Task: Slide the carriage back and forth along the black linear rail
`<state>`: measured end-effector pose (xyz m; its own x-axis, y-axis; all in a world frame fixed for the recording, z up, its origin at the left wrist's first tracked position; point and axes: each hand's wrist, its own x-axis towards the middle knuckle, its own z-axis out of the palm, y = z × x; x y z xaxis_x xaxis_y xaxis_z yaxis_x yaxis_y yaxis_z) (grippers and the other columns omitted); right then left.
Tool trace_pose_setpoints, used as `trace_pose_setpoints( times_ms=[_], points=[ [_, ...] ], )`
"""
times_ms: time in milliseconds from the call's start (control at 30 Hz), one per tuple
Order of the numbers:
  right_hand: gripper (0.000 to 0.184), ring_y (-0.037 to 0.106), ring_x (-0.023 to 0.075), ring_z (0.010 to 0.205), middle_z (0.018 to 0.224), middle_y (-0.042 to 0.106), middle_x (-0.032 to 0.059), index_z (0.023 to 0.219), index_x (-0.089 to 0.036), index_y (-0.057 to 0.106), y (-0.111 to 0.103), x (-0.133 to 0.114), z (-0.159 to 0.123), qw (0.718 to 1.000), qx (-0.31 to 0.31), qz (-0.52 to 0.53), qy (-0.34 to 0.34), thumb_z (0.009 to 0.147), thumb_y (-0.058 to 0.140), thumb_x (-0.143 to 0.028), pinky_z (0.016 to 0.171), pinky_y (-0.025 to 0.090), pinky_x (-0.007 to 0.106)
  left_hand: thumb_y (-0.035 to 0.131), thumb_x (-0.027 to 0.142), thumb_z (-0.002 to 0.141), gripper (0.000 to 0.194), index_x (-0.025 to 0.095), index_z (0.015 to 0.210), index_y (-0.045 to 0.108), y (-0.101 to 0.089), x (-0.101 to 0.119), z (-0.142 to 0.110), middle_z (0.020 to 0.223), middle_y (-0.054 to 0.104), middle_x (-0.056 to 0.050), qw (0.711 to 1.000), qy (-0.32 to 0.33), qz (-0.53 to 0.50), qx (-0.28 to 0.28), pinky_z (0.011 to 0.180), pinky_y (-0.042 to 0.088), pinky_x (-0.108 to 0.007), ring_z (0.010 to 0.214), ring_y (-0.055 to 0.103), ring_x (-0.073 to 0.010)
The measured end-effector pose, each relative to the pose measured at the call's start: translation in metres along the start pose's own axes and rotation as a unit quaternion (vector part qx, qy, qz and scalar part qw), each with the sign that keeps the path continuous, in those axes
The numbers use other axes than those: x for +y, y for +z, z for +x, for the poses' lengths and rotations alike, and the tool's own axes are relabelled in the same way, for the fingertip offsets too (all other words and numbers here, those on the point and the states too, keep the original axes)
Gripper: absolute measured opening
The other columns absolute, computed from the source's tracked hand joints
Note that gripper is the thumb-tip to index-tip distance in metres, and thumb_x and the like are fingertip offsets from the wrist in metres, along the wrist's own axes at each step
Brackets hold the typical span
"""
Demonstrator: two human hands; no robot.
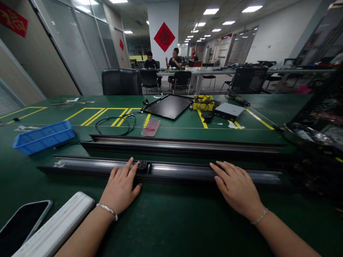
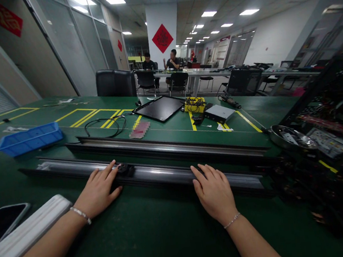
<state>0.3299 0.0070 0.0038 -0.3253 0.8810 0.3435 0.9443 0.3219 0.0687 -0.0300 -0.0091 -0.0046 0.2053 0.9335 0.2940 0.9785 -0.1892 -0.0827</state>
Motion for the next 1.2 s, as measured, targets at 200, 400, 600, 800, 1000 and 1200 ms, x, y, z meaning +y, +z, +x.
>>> trace_pose_setpoints(
  times_ms=[200, 400, 600, 800, 1000, 1200],
  points=[
    [0.044, 0.047, 0.0221, 0.118, 0.128, 0.055, 0.0050, 0.129, -0.026, 0.050, -0.0012, -0.0008, 0.0001, 1.000, 0.002, 0.001, 0.000, 0.091, 0.029, -0.034, 0.096, 0.037, 0.041, 0.048, 0.034, 0.079, 0.046, 0.017, 0.121, 0.044, -0.0012, 0.0008, -0.0019, 0.141, 0.041, -0.014, 0.999, 0.011, -0.046, 0.015, 0.104, 0.025, -0.050, 0.122, 0.046, -0.0261],
    [0.044, 0.047, 0.0225, 0.118, 0.128, 0.055, 0.0049, 0.129, -0.027, 0.050, -0.0017, -0.0009, 0.0001, 1.000, -0.002, 0.005, 0.003, 0.091, 0.029, -0.035, 0.095, 0.037, 0.042, 0.048, 0.033, 0.078, 0.044, 0.018, 0.119, 0.046, -0.0044, 0.0019, -0.0007, 0.140, 0.042, -0.013, 0.998, 0.000, -0.057, 0.009, 0.104, 0.025, -0.050, 0.121, 0.047, -0.0260],
    [0.044, 0.047, 0.0222, 0.118, 0.128, 0.055, 0.0050, 0.129, -0.027, 0.050, -0.0015, -0.0002, 0.0004, 1.000, -0.003, 0.004, 0.004, 0.091, 0.030, -0.034, 0.096, 0.037, 0.042, 0.048, 0.033, 0.078, 0.047, 0.019, 0.122, 0.045, -0.0072, 0.0040, 0.0000, 0.141, 0.041, -0.013, 0.998, -0.005, -0.058, 0.001, 0.104, 0.025, -0.051, 0.120, 0.048, -0.0258],
    [0.043, 0.047, 0.0226, 0.118, 0.128, 0.055, 0.0045, 0.129, -0.028, 0.050, -0.0007, 0.0007, 0.0002, 1.000, 0.001, 0.004, 0.001, 0.090, 0.031, -0.034, 0.095, 0.038, 0.042, 0.048, 0.035, 0.078, 0.047, 0.020, 0.123, 0.045, -0.0058, 0.0018, -0.0002, 0.141, 0.041, -0.012, 0.998, -0.004, -0.061, -0.006, 0.105, 0.024, -0.051, 0.121, 0.047, -0.0255],
    [0.044, 0.047, 0.0228, 0.117, 0.127, 0.056, 0.0052, 0.129, -0.027, 0.050, 0.0011, 0.0019, 0.0004, 1.000, 0.004, 0.004, -0.002, 0.090, 0.031, -0.034, 0.095, 0.038, 0.042, 0.048, 0.036, 0.078, 0.047, 0.021, 0.123, 0.045, -0.0063, 0.0020, 0.0002, 0.142, 0.039, -0.012, 0.998, -0.003, -0.060, -0.013, 0.104, 0.024, -0.051, 0.121, 0.047, -0.0257],
    [0.043, 0.047, 0.0223, 0.117, 0.127, 0.056, 0.0051, 0.128, -0.026, 0.051, -0.0006, 0.0005, 0.0002, 1.000, 0.005, 0.004, 0.000, 0.091, 0.030, -0.034, 0.095, 0.037, 0.041, 0.048, 0.035, 0.078, 0.047, 0.021, 0.123, 0.045, -0.0092, 0.0039, 0.0006, 0.143, 0.039, -0.011, 0.998, -0.006, -0.058, -0.015, 0.104, 0.024, -0.052, 0.121, 0.047, -0.0259]
  ],
)
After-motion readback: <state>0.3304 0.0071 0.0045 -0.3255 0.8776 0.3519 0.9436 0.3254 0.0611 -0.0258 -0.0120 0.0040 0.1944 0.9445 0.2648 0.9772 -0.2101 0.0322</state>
